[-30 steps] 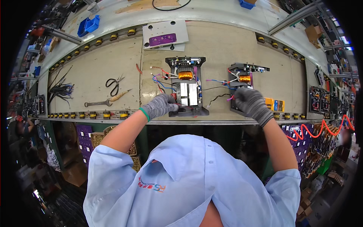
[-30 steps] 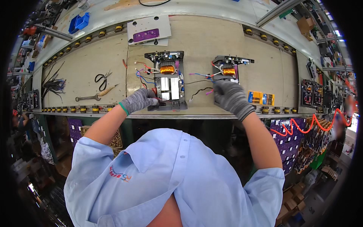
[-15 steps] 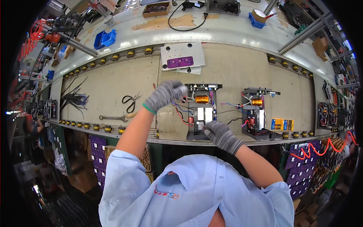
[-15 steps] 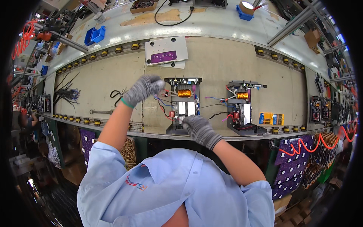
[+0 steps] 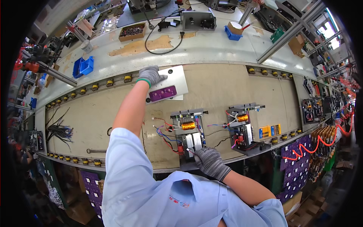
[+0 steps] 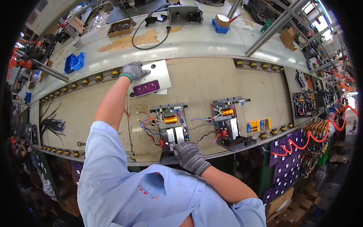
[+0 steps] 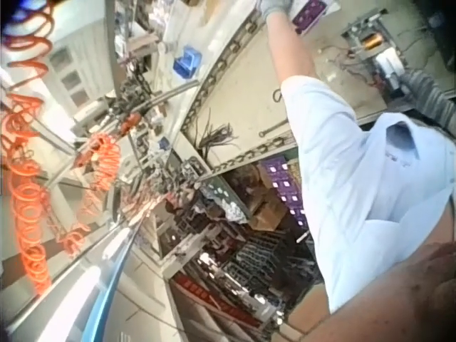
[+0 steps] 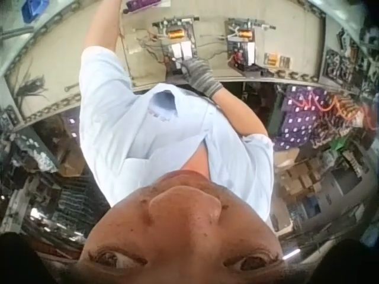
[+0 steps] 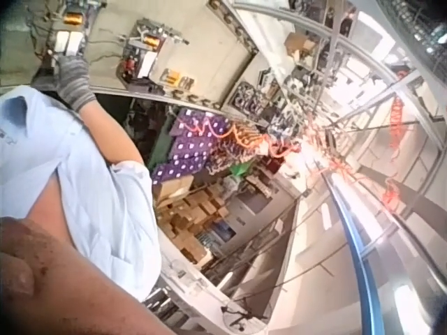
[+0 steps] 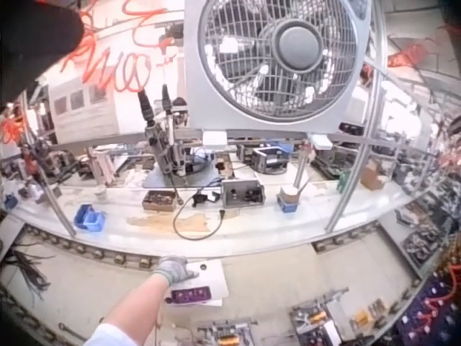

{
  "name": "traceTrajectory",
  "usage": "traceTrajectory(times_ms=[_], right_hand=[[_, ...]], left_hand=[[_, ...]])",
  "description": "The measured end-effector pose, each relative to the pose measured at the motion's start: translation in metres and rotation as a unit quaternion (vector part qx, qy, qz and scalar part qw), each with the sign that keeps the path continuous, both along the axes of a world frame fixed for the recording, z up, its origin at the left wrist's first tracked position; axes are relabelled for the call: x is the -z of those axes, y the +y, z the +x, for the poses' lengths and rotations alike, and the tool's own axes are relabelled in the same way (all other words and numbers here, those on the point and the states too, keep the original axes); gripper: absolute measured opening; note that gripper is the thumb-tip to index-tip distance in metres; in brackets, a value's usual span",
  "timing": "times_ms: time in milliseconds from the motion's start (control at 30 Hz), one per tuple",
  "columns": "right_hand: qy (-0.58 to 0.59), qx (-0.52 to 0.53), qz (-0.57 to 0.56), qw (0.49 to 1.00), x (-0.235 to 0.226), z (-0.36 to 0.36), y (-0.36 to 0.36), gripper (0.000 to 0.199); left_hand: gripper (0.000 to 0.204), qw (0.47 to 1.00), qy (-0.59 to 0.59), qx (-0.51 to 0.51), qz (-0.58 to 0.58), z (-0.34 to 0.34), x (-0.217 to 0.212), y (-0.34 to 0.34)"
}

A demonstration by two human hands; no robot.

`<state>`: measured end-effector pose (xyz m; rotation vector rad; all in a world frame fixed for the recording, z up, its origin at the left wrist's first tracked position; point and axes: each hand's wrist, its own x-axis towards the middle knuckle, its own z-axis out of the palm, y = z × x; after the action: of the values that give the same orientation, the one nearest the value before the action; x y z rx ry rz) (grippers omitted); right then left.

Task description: Assembling electronic circuit boards by inserting components and using an electric screwdriver to secure them into metal housings on a factory assembly line.

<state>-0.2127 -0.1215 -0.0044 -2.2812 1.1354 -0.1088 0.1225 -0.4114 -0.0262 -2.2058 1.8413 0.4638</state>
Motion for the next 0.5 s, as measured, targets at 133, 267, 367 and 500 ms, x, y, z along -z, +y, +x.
traceTrajectory(times_ms=[133, 267, 367, 500], right_hand=[[-0.057, 0.005, -0.039, 0.998, 0.005, -0.002, 0.003, 0.018], [-0.079, 0.008, -0.051, 0.996, 0.011, -0.003, 0.005, 0.017], [-0.134, 0.064, -0.031, 0.988, 0.024, -0.014, 0.006, 0.020], [-0.277, 0.191, 0.282, 0.898, 0.021, -0.024, 0.002, 0.024]], left_hand=[[0.055, 0.976, 0.133, 0.162, 0.056, 0.000, -0.017, 0.042], [0.043, 0.968, 0.150, 0.190, -0.061, 0.013, -0.019, 0.098], [0.041, 0.928, 0.339, -0.029, -0.151, 0.013, -0.064, 0.155], [0.043, 0.770, 0.544, -0.202, -0.264, 0.032, -0.097, 0.265]])
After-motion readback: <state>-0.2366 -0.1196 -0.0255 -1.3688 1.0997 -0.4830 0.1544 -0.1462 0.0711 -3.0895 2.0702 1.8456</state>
